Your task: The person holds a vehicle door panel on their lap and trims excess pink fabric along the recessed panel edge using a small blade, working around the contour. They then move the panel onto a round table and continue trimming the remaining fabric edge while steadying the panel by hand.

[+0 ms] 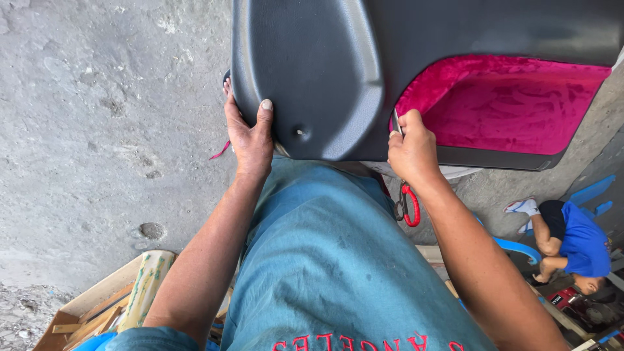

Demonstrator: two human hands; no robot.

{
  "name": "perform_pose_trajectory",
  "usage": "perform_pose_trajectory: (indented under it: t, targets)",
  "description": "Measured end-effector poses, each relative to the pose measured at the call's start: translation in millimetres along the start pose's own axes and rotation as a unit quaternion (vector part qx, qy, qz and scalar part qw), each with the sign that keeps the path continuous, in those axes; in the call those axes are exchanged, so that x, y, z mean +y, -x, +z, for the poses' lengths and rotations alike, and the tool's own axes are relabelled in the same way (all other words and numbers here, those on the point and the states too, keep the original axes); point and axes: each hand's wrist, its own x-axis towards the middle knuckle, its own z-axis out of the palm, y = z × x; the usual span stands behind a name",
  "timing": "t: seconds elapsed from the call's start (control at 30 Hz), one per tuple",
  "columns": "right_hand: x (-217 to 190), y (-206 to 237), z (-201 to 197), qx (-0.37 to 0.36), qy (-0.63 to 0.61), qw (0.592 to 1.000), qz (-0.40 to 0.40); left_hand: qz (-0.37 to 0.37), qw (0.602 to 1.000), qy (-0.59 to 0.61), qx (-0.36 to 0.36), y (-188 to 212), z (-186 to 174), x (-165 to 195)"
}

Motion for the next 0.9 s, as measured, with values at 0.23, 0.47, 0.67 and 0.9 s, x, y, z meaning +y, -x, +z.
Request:
perform_pose_trajectory:
  t: [0.23, 0.47, 0.67, 0.9]
  targets:
    - [-19.0, 2.7, -15.0, -0.076, 0.003, 0.990, 0.117, 0.004, 1.000, -0.030, 0.005, -3.0, 2.0, -2.8]
    - [-10.3, 26.3, -31.3, -0.089, -0.005, 0.990, 0.106, 0.021, 0.999, -0.044, 0.012, -2.2, -1.9, 19.6]
    - [23.3, 70.6, -46.9, -0.058, -0.037, 0.997, 0.043, 0.146, 0.905, -0.251, -0.311, 50.4, 35.0, 66.0]
    - [66.9, 94.9, -44.2, -0.039, -0.092, 0.995, 0.012, -0.031, 0.854, -0.292, -0.429, 48.0, 128.3, 47.3]
